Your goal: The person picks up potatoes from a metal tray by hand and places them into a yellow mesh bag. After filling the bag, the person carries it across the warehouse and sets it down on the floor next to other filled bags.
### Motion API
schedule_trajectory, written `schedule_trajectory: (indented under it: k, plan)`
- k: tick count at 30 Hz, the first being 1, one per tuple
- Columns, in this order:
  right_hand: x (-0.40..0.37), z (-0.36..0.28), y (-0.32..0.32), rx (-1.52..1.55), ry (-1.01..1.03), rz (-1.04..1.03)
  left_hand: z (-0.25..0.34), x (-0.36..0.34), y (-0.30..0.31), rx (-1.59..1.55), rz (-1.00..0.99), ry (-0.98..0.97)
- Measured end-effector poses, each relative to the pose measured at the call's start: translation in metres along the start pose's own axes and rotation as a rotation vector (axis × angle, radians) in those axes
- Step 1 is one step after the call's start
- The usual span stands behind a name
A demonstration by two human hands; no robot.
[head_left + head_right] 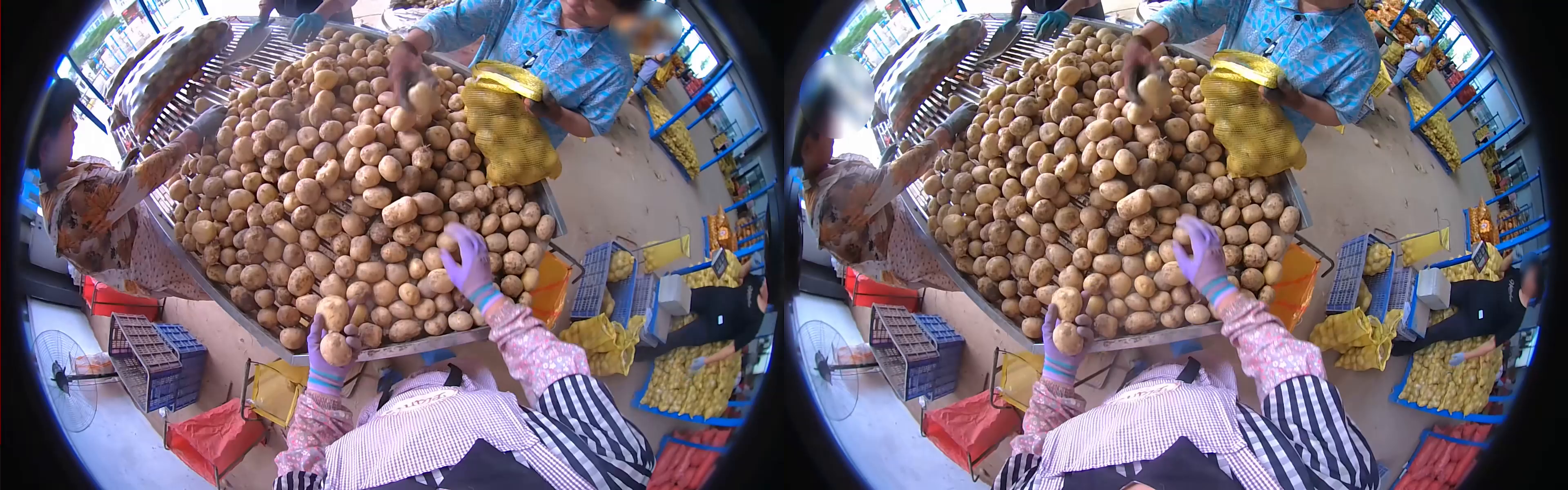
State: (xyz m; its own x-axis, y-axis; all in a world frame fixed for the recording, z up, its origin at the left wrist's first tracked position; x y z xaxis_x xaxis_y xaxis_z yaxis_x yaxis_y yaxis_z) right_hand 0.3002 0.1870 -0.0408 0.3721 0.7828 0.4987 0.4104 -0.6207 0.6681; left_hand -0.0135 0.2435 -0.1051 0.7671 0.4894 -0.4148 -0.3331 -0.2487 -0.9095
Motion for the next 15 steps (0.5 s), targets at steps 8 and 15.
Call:
schedule_trajectory:
  k: [8, 15]
  plan:
    - [0.065, -0.015, -0.107, -0.108, -0.138, -0.206, -0.003, -0.008, 0.02, -0.056, 0.022, -0.123]
    - [0.067, -0.015, -0.093, -0.078, 0.023, -0.314, 0.001, 0.001, 0.024, 0.013, 0.043, -0.163]
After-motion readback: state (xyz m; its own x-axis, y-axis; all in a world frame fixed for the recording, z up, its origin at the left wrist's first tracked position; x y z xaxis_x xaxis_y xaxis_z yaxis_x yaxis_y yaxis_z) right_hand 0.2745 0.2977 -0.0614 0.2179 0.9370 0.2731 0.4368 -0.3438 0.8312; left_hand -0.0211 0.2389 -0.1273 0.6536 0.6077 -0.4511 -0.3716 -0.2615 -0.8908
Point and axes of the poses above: each hand's wrist, its own x-axis towards the middle knuckle, its own y-axis out of the back of the hand, z = x × y, the point moved 7 cm from there along x, towards the middle knuckle, and after that the axes turned 4 degrees about x, right-handed, at the moved point
